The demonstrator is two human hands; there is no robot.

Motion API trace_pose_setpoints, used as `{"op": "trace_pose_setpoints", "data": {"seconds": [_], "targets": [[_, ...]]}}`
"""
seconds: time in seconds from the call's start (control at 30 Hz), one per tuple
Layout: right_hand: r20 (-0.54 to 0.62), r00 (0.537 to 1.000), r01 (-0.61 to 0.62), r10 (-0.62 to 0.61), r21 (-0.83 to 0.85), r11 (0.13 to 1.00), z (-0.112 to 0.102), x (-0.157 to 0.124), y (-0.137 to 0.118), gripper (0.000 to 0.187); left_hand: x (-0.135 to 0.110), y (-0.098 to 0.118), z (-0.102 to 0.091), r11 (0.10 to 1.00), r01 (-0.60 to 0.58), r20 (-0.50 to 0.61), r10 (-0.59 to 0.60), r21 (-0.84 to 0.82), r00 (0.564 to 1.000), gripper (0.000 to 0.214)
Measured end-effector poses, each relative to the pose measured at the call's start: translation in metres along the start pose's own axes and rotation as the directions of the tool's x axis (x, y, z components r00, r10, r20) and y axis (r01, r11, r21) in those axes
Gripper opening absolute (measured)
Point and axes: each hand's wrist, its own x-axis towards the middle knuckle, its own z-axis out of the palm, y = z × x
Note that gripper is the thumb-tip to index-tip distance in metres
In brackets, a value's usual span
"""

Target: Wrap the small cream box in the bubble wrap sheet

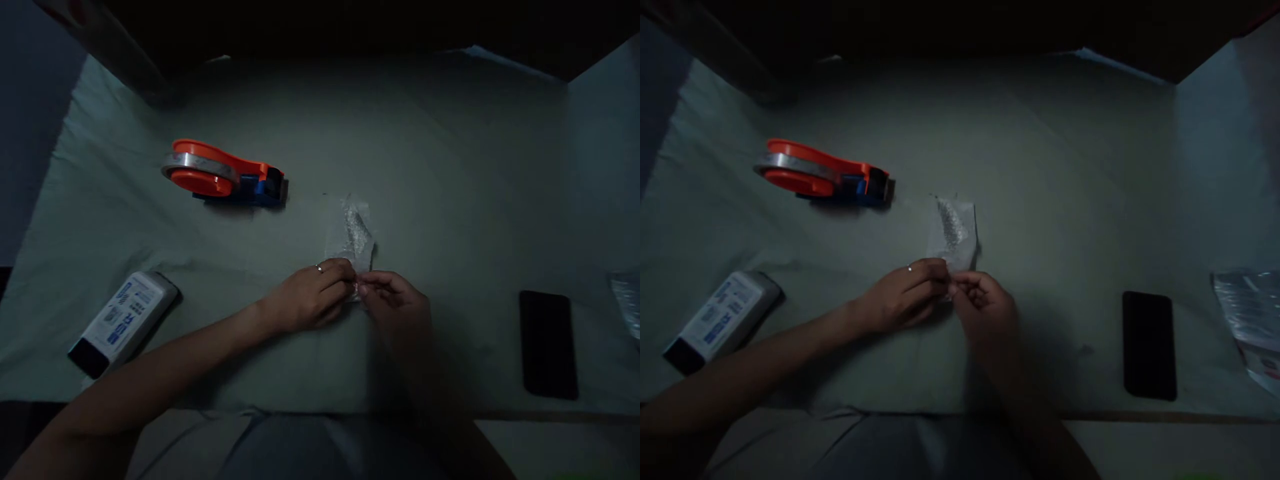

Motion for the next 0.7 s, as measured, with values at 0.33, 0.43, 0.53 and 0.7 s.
{"op": "trace_pose_setpoints", "data": {"seconds": [0.33,0.43,0.53,0.7], "targets": [[0.101,0.918,0.394,-0.382,-0.326,0.859,0.004,-0.004,0.001,0.013,-0.006,-0.003,0.005,0.987,0.133,-0.170,-0.146,-0.087,0.975,0.010],[0.021,0.937,0.341,-0.348,-0.271,0.900,0.006,-0.007,0.007,0.012,-0.008,0.000,0.006,0.954,0.233,-0.134,-0.259,-0.186,0.956,0.012],[-0.129,0.969,0.195,-0.212,-0.131,0.972,0.007,-0.010,0.014,0.020,-0.009,0.000,0.006,0.936,0.215,-0.076,-0.245,-0.278,0.967,0.014],[-0.052,0.997,0.060,-0.057,0.063,0.996,0.002,-0.008,0.011,0.013,-0.006,-0.004,0.005,0.924,0.206,-0.037,-0.230,-0.321,0.973,0.014]]}}
